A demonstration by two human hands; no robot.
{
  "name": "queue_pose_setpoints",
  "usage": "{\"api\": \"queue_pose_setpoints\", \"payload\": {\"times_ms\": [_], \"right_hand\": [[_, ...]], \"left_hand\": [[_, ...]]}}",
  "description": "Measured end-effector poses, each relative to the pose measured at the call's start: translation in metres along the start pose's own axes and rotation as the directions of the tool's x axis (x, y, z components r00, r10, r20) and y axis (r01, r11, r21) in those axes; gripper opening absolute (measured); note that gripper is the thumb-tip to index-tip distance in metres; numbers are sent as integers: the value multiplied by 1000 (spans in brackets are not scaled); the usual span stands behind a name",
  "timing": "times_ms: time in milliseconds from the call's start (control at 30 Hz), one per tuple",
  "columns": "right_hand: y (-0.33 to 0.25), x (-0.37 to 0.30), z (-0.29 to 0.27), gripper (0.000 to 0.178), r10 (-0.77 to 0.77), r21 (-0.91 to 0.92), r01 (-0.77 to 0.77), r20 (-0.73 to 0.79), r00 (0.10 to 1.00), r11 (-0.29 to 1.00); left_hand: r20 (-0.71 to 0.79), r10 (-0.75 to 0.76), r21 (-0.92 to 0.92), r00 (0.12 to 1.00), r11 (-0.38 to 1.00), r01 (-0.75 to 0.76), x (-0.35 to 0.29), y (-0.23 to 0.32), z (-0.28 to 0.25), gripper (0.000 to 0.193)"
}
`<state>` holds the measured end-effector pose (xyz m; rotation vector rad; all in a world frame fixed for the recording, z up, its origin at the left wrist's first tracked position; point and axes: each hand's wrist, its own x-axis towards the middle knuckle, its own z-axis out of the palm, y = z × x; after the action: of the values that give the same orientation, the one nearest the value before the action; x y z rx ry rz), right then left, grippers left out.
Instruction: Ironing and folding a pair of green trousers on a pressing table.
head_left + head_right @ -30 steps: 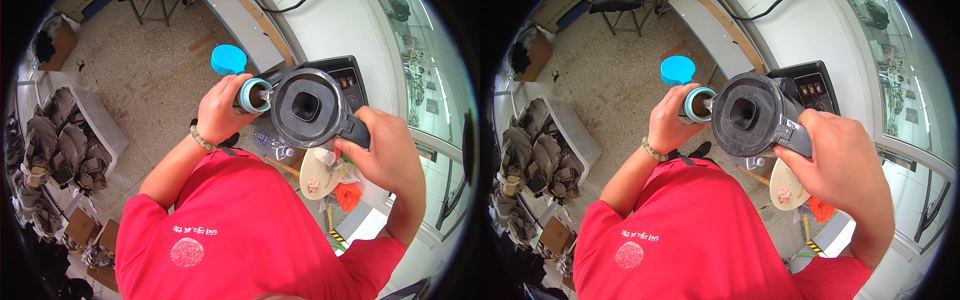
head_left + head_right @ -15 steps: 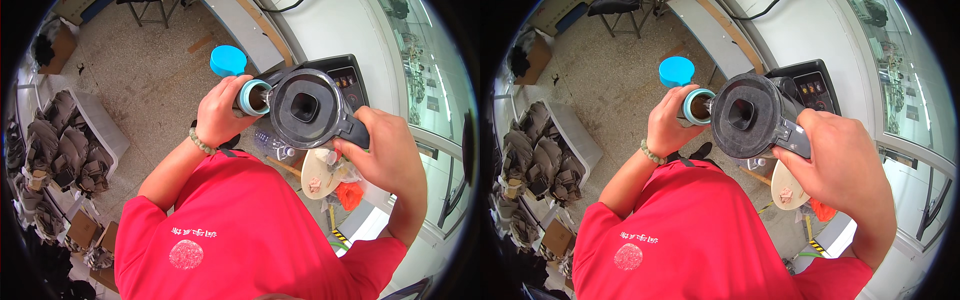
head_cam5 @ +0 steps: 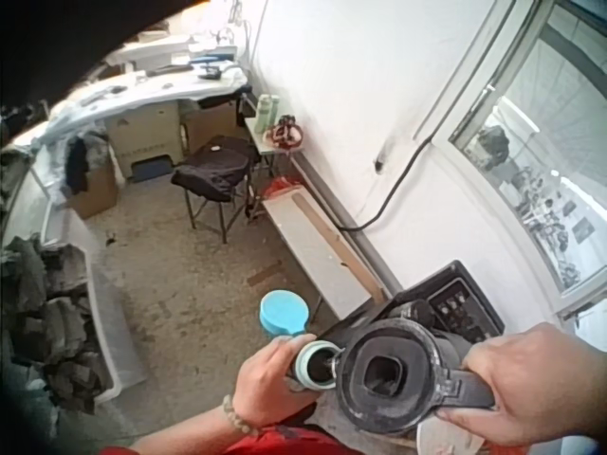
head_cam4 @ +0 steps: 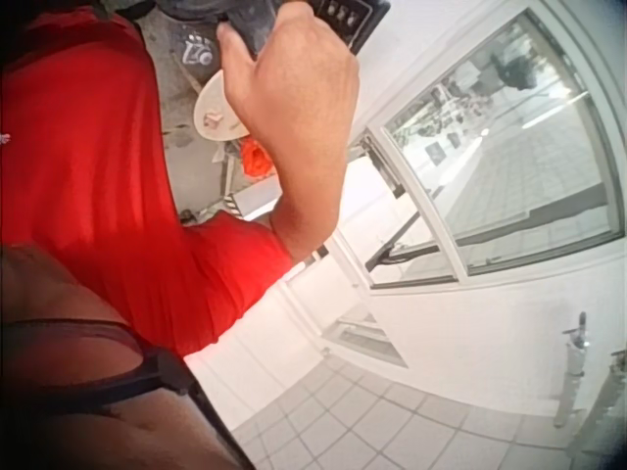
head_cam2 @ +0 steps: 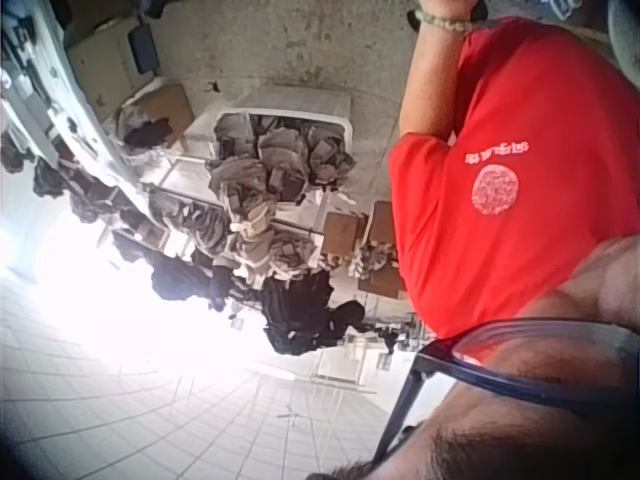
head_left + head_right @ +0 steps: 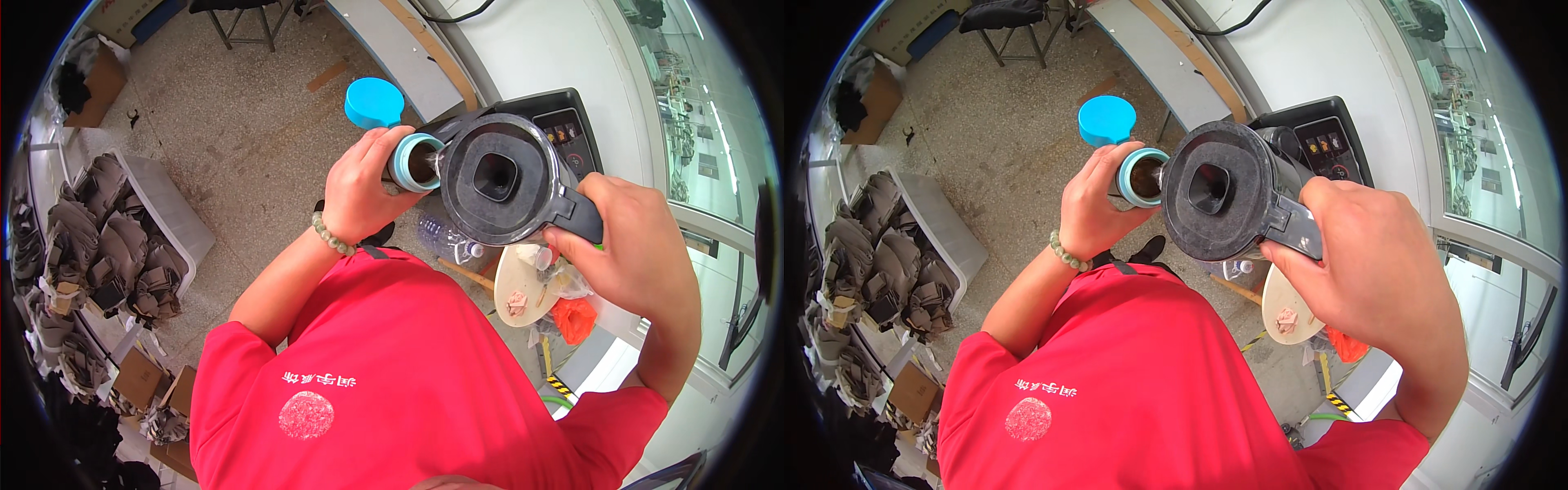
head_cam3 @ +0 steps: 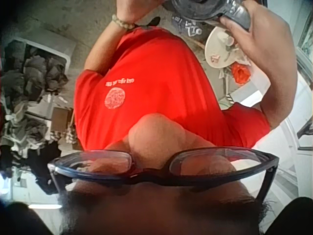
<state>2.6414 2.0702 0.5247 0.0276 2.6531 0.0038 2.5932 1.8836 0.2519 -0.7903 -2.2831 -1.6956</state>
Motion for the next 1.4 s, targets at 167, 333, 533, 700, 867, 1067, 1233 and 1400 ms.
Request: {"api": "queue_pose_setpoints", "payload": {"times_ms": [167,333,533,700,867,1067,1233,1400], "right_hand": [[0,-1,0,33,-1,-10,1,2,1000,1000],[1,-5,2,32,-19,47,20,-18,1000,999],[21,-17,25,31,23,235,-7,-64,998,972],[58,-33,87,29,118,572,-2,-165,979,821],[91,-63,167,25,281,839,23,-207,937,544],[103,-99,271,25,621,941,5,-227,750,339],[126,-131,389,30,874,991,-5,-115,473,134],[138,-161,482,35,988,998,-66,18,153,-8]], "left_hand": [[11,-5,1,1000,1000,5,-1,1,0,67],[5,-8,-6,1000,1000,8,-2,3,-1,68],[-1,-20,-13,1000,1000,20,-4,6,-7,68],[63,-89,-10,994,996,90,-3,15,-13,70],[76,-38,42,996,999,35,3,27,-9,70],[142,-146,-18,979,989,150,-2,28,8,72],[157,-202,-5,967,979,205,-7,19,7,76],[137,-220,-78,966,970,232,-2,32,27,71]]}}
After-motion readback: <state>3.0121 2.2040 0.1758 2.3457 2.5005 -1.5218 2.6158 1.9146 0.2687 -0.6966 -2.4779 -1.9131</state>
